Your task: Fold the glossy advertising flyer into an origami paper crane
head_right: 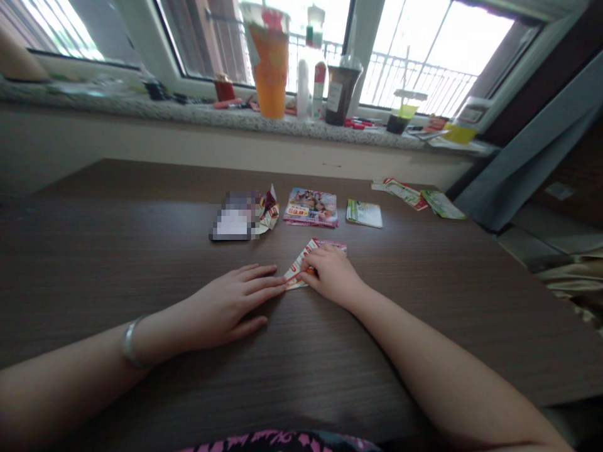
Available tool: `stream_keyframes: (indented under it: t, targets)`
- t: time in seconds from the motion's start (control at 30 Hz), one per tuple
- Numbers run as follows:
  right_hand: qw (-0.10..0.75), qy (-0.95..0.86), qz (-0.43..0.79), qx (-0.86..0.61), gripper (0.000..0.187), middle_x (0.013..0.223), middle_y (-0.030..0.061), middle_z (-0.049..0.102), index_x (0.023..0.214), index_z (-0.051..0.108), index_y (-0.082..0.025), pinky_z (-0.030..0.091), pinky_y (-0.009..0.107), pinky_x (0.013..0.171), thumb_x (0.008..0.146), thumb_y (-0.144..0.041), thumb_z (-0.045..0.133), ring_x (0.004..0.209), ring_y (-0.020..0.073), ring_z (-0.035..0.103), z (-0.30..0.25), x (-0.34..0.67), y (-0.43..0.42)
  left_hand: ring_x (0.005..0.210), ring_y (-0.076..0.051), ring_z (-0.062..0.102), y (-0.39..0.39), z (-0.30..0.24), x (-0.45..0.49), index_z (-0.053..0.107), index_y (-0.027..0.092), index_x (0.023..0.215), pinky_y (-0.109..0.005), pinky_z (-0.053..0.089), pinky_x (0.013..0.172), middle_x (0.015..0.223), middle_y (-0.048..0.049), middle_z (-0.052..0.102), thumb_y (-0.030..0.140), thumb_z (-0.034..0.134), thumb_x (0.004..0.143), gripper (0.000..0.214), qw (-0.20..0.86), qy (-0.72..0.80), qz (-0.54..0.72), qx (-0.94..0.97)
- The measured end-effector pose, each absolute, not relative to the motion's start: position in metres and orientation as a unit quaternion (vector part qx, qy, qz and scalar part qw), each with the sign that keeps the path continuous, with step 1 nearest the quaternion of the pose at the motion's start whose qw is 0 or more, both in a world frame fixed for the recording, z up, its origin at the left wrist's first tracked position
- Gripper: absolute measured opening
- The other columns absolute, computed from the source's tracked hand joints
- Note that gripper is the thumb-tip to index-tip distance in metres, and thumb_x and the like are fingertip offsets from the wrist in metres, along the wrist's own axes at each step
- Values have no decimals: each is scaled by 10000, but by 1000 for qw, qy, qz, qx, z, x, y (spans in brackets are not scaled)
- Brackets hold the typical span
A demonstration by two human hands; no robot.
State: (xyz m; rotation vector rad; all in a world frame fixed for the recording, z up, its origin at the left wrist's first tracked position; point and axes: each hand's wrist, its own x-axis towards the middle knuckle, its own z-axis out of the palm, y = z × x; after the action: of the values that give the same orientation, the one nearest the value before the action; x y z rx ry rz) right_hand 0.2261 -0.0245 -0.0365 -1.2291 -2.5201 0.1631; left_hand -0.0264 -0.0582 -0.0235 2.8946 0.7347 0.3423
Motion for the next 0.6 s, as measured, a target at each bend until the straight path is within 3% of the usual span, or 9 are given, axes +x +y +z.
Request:
stream_keyframes:
  t: [0.6]
  targets:
    - [160, -882, 49, -441, 148, 830, 33, 680, 769, 629, -205, 375, 353, 858, 847, -329, 653, 867, 215, 568, -36, 226, -24, 1308, -298, 431, -58, -21, -22, 508, 213, 1334, -486, 391, 1075, 1376, -65, 542, 282, 555, 874, 467, 73, 252, 111, 959]
